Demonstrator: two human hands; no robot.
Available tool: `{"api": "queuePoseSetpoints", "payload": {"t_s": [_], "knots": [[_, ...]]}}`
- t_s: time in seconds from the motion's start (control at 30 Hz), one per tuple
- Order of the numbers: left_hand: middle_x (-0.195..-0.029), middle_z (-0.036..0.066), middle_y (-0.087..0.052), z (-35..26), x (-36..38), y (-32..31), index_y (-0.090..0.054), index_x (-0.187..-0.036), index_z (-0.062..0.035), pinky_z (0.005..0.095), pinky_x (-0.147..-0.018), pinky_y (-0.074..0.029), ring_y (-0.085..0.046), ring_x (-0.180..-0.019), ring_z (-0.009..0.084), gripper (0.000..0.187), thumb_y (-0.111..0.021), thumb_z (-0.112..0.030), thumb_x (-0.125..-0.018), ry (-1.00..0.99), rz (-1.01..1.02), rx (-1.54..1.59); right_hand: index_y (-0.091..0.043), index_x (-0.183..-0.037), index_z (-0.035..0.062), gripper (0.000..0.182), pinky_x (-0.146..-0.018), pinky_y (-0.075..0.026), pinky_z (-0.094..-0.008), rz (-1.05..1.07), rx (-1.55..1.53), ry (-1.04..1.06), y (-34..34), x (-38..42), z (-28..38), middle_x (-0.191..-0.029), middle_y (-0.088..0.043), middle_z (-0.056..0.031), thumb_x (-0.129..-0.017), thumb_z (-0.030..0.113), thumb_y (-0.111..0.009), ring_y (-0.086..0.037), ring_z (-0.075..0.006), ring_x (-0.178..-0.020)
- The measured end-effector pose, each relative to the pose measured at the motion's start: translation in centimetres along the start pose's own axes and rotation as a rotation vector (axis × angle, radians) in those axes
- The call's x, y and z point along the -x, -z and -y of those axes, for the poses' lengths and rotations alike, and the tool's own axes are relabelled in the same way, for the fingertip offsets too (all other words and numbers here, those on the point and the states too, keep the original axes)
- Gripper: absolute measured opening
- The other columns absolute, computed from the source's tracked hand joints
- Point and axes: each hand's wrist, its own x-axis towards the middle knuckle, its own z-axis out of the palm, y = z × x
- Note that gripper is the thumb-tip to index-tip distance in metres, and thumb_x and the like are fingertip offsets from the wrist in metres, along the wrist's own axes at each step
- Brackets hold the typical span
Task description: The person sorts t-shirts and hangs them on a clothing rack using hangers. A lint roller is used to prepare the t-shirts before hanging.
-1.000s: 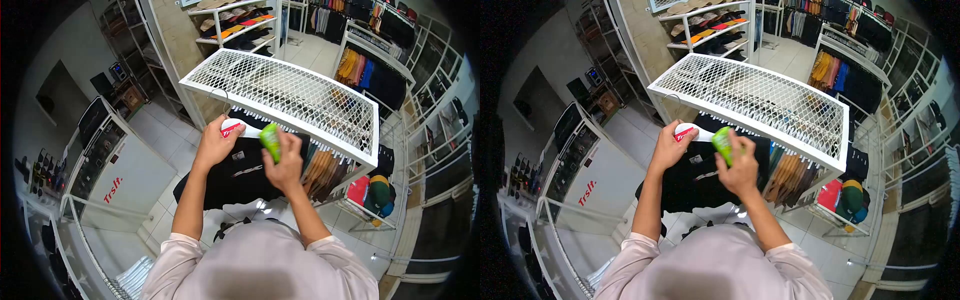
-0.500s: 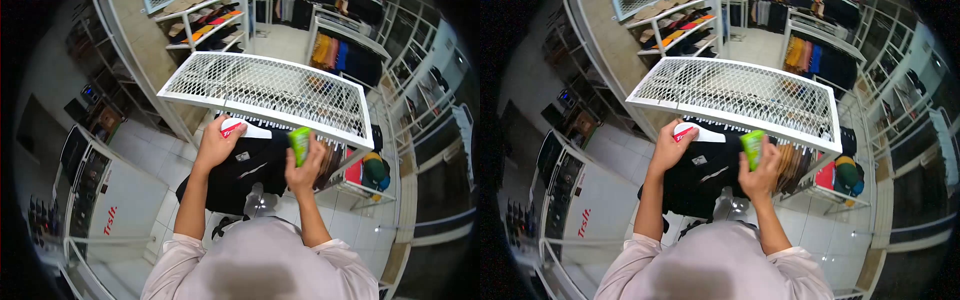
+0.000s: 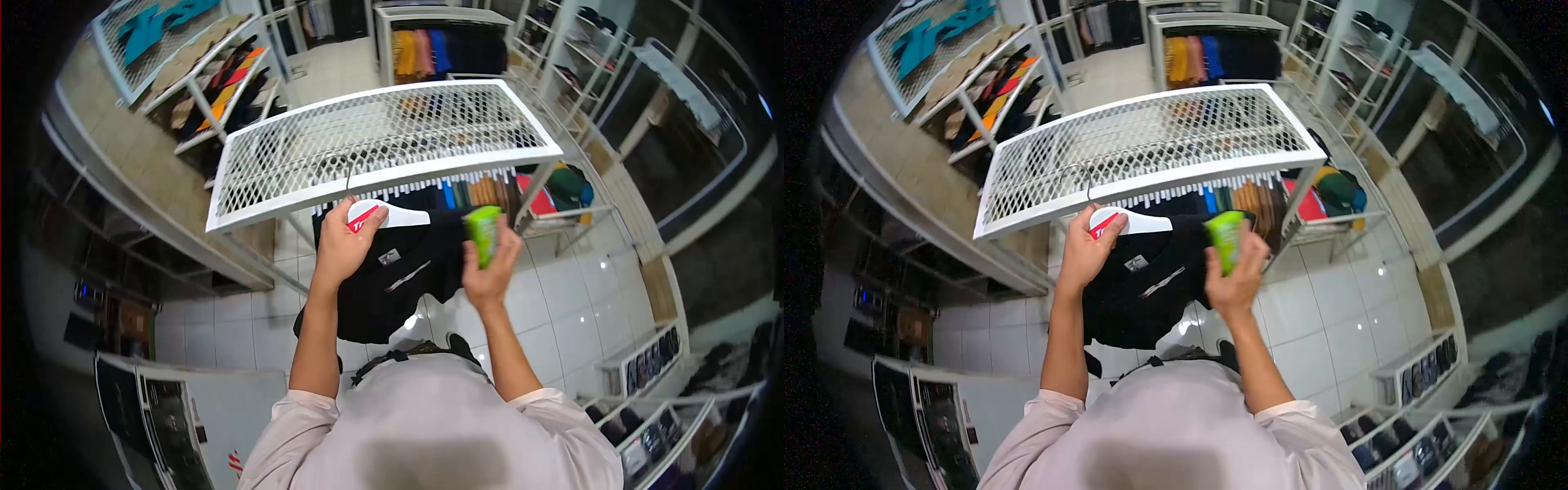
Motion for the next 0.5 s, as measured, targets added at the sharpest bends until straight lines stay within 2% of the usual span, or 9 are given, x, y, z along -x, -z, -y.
{"api": "queuePoseSetpoints", "payload": {"t_s": [0.03,0.07,0.13,0.17,0.23,0.3,0.37,0.4,0.5], "knots": [[-0.082,0.013,-0.074,-0.1,-0.1,-0.4,-0.069,-0.097,0.0022,0.032,-0.071,-0.054,-0.068,-0.075,0.015,0.029,-0.078,-0.025,-0.094,0.015,0.05,-0.005,-0.039,-0.155,0.003,0.08,-0.098,-0.048,-0.0473,0.034,-0.016,0.084,-0.2,0.9,1.2,-0.127,-0.049,-0.0246,-0.089,0.023,-0.078,-0.054,-0.0417,-0.116],[-0.081,0.014,-0.074,-0.1,0.1,-0.8,-0.069,-0.096,0.0025,0.033,-0.071,-0.054,-0.069,-0.075,0.0162,0.03,-0.078,-0.026,-0.093,-0.005,0.095,0.018,-0.038,-0.156,0.0031,0.081,-0.097,-0.048,-0.0475,0.052,0.0,0.065,-0.2,1.6,1.4,-0.127,-0.049,-0.0249,-0.088,0.023,-0.079,-0.054,-0.0424,-0.116],[-0.076,0.007,-0.068,0.4,0.3,-1.2,-0.068,-0.094,0.0003,0.029,-0.063,-0.048,-0.062,-0.068,0.0108,0.028,-0.078,-0.025,-0.094,-0.035,0.115,0.037,-0.037,-0.156,0.0038,0.082,-0.096,-0.049,-0.0495,-0.025,0.087,0.037,-0.5,2.7,-0.3,-0.128,-0.049,-0.0253,-0.089,0.023,-0.078,-0.055,-0.0442,-0.117],[-0.071,-0.001,-0.063,0.7,0.6,-1.3,-0.066,-0.091,-0.0018,0.025,-0.056,-0.043,-0.054,-0.062,0.0054,0.026,-0.078,-0.024,-0.096,-0.051,0.1,0.041,-0.038,-0.155,0.0038,0.074,-0.097,-0.048,-0.0503,-0.117,0.16,-0.076,-0.5,3.1,-1.9,-0.128,-0.049,-0.0256,-0.094,0.024,-0.074,-0.055,-0.045,-0.116],[-0.071,0.0,-0.064,0.1,1.1,-0.7,-0.065,-0.089,-0.0012,0.025,-0.057,-0.045,-0.057,-0.062,0.006,0.024,-0.078,-0.021,-0.094,-0.037,0.074,-0.004,-0.038,-0.155,0.0024,0.066,-0.098,-0.046,-0.0502,-0.146,0.244,-0.407,0.6,4.2,-6.1,-0.129,-0.049,-0.0266,-0.099,0.024,-0.067,-0.054,-0.0462,-0.115],[-0.07,-0.001,-0.064,1.2,1.3,-0.5,-0.065,-0.089,-0.0018,0.0242,-0.056,-0.045,-0.056,-0.061,0.0058,0.023,-0.078,-0.02,-0.094,-0.059,0.099,0.046,-0.037,-0.154,0.0004,0.063,-0.099,-0.045,-0.0494,-0.195,0.211,-0.534,3.2,4.9,-6.9,-0.13,-0.048,-0.0275,-0.102,0.024,-0.063,-0.054,-0.0467,-0.115],[-0.07,-0.001,-0.063,1.1,1.6,-0.5,-0.065,-0.089,-0.0027,0.0232,-0.056,-0.044,-0.056,-0.06,0.0053,0.023,-0.078,-0.02,-0.094,-0.048,0.116,0.109,-0.038,-0.154,0.0005,0.064,-0.098,-0.045,-0.0484,-0.259,0.231,-0.448,4.4,4.0,-4.2,-0.129,-0.05,-0.027,-0.101,0.024,-0.065,-0.054,-0.0455,-0.114],[-0.076,0.009,-0.072,1.0,1.6,-0.3,-0.068,-0.089,0.001,0.0304,-0.068,-0.052,-0.065,-0.071,0.0113,0.028,-0.079,-0.024,-0.092,-0.006,0.14,0.077,-0.039,-0.154,0.0014,0.066,-0.099,-0.045,-0.0478,-0.22,0.224,-0.327,4.4,3.6,-1.7,-0.128,-0.051,-0.0263,-0.099,0.023,-0.068,-0.054,-0.0446,-0.115],[-0.077,0.009,-0.072,0.3,1.8,-0.6,-0.067,-0.089,0.0011,0.0306,-0.068,-0.052,-0.064,-0.071,0.0114,0.029,-0.08,-0.025,-0.092,-0.039,0.179,0.084,-0.042,-0.153,0.0032,0.072,-0.098,-0.049,-0.0474,-0.062,0.123,-0.033,3.3,3.3,4.1,-0.126,-0.053,-0.0243,-0.091,0.021,-0.076,-0.055,-0.0435,-0.116]]}}
